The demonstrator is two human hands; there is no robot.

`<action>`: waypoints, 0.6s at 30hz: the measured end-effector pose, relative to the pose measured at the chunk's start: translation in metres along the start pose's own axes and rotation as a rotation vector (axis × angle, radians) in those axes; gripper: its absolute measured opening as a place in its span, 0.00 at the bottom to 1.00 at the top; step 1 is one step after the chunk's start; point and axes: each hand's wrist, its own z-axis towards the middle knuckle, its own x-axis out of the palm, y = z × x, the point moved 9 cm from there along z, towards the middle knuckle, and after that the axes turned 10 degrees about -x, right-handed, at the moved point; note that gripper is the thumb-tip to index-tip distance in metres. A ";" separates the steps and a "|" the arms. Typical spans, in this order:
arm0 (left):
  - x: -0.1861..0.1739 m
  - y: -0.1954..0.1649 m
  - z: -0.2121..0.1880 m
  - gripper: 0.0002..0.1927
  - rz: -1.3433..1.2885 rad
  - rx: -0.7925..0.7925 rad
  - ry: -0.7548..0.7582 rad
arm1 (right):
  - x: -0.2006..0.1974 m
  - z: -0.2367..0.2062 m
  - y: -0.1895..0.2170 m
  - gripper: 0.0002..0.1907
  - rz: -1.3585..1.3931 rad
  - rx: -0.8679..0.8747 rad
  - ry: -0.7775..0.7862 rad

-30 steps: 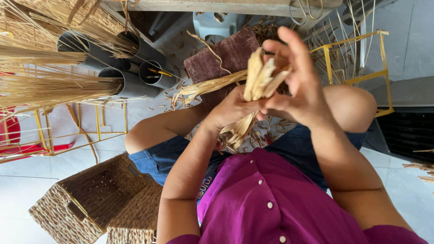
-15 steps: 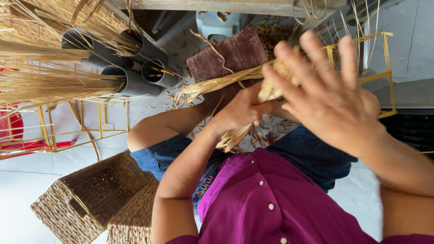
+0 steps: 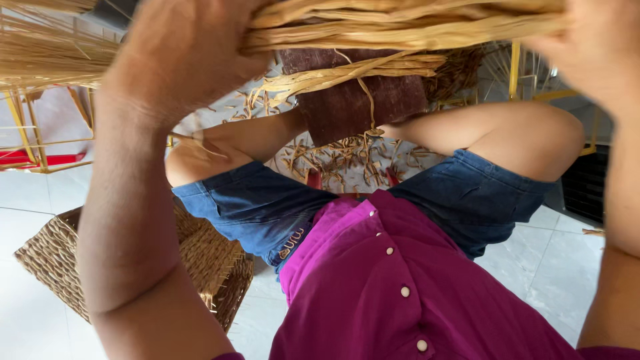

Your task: The person sits on the floor and uses scissors to trim the ends off bundles of dried palm leaf strips, letting cut pieces fall onto a pile below. They then gather the trimmed strips, align them into a larger bundle, and bind the bundle together with a thin strip.

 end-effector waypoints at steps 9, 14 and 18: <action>0.195 0.129 -0.024 0.05 0.450 -0.240 -0.059 | 0.197 0.069 0.025 0.33 0.180 -0.070 0.097; 0.323 0.148 -0.036 0.44 0.227 -0.525 0.396 | 0.265 0.066 0.014 0.40 0.172 0.159 0.341; 0.348 0.098 -0.002 0.58 -0.053 -0.453 0.360 | 0.266 0.068 0.018 0.43 0.113 0.154 0.259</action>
